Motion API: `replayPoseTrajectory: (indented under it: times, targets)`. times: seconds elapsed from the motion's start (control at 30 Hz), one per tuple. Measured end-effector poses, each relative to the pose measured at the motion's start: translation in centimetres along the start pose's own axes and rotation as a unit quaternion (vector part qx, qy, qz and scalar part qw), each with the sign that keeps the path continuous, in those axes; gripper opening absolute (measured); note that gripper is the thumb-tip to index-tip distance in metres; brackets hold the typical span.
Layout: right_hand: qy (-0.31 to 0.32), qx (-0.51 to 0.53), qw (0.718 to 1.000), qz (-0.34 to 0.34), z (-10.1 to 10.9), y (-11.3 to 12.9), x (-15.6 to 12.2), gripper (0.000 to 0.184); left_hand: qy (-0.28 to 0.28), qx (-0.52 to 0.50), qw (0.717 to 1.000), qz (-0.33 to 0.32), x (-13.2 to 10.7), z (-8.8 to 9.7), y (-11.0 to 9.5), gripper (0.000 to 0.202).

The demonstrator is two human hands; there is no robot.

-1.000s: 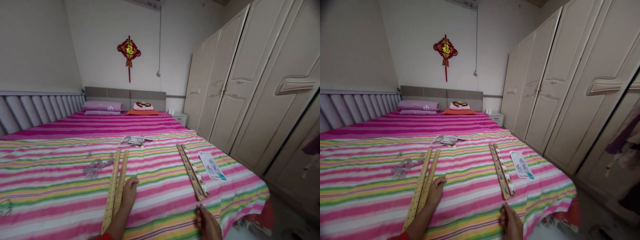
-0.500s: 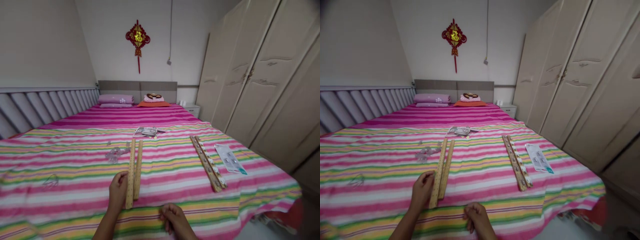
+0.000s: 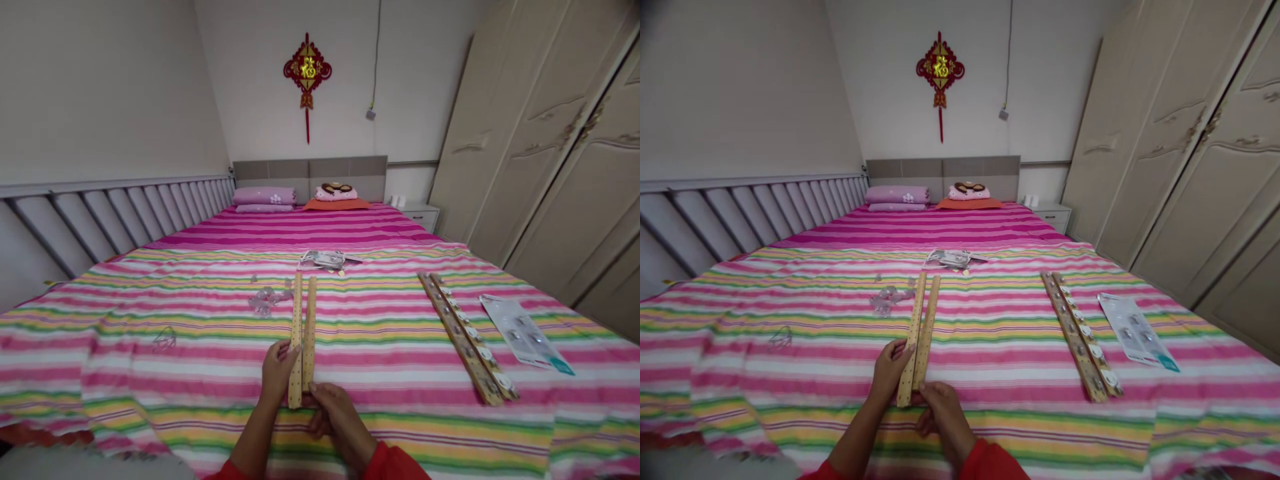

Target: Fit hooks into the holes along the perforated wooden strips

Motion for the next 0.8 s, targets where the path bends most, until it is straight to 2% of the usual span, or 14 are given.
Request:
replayPoseTrajectory:
  times: [0.13,0.3,0.5,0.67,0.8]
  targets:
    - [-0.006,-0.019,1.0,0.023,-0.9,0.0,1.4,0.052,-0.017,0.024,1.0,-0.003,0.2,-0.1,0.3,0.044]
    - [-0.007,-0.059,0.998,0.022,0.0,0.0,1.5,0.049,-0.018,0.042,0.999,-0.009,0.2,-0.1,0.4,0.044]
    - [-0.033,-0.072,0.996,0.048,2.2,0.9,-0.5,0.047,-0.011,0.041,0.999,-0.014,0.2,-0.1,0.6,0.046]
    - [-0.032,-0.081,0.995,0.046,4.1,0.6,-2.6,0.056,-0.018,0.037,0.999,-0.014,0.2,-0.1,0.5,0.045]
    - [-0.04,-0.076,0.995,0.059,4.8,0.5,-4.3,0.056,-0.016,0.04,0.999,-0.019,0.2,-0.1,0.4,0.045]
Point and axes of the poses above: each hand's wrist, its own x-axis towards the middle knuckle, its own z-axis out of the back of the hand, y = z × x, the point moved 3 cm from there along x, towards the middle knuckle, and after that the axes turned 13 degrees about y, right-handed, at the moved point
